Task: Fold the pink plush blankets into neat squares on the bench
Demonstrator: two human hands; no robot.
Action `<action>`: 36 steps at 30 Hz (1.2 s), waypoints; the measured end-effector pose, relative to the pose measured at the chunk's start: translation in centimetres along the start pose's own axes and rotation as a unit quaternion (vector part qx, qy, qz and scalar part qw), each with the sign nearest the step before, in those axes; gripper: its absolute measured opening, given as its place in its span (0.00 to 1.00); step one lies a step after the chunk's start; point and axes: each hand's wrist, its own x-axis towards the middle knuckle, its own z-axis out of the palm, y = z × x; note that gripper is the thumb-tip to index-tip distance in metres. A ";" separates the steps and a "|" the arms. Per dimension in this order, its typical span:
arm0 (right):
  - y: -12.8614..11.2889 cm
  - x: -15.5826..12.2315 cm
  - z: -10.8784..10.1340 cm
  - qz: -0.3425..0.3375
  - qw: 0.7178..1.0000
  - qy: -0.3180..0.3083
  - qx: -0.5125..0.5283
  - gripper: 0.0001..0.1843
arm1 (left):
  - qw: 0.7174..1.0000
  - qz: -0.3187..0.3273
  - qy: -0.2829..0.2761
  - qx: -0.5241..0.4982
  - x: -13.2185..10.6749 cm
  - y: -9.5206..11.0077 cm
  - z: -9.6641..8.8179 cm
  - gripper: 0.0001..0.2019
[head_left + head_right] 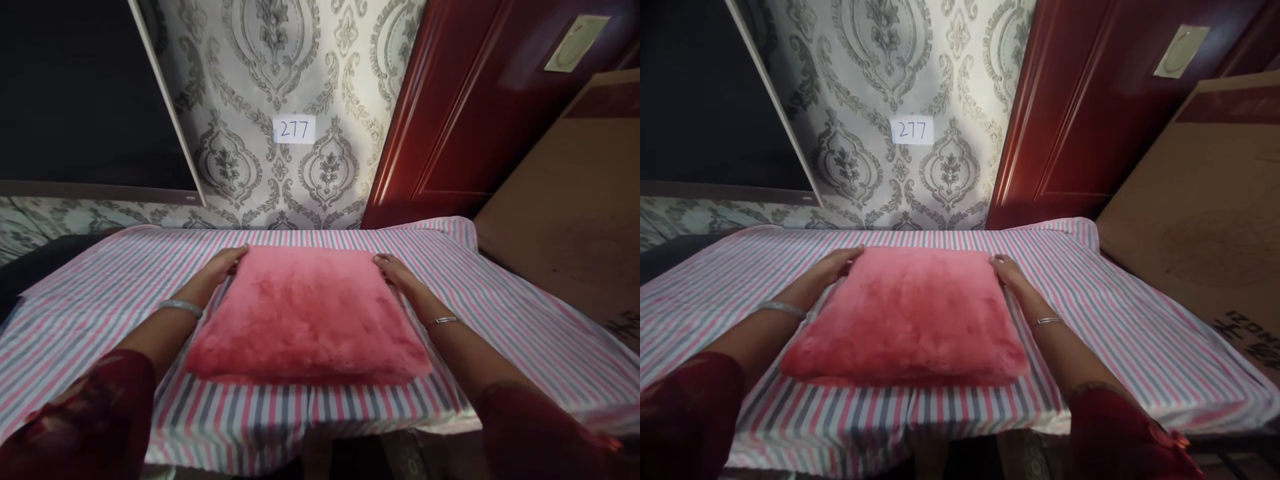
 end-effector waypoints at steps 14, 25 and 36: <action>-7.5 -10.4 8.1 -0.241 0.884 -0.045 -0.398 0.32 | 0.801 0.320 -0.051 0.504 -10.8 0.2 9.8 0.37; -4.0 -9.6 9.6 -0.261 0.888 -0.021 -0.377 0.32 | 0.806 0.344 -0.027 0.481 -10.2 -3.1 10.7 0.38; -3.1 -9.4 9.9 -0.274 0.888 -0.002 -0.370 0.30 | 0.819 0.340 -0.040 0.461 -10.9 -3.1 10.7 0.38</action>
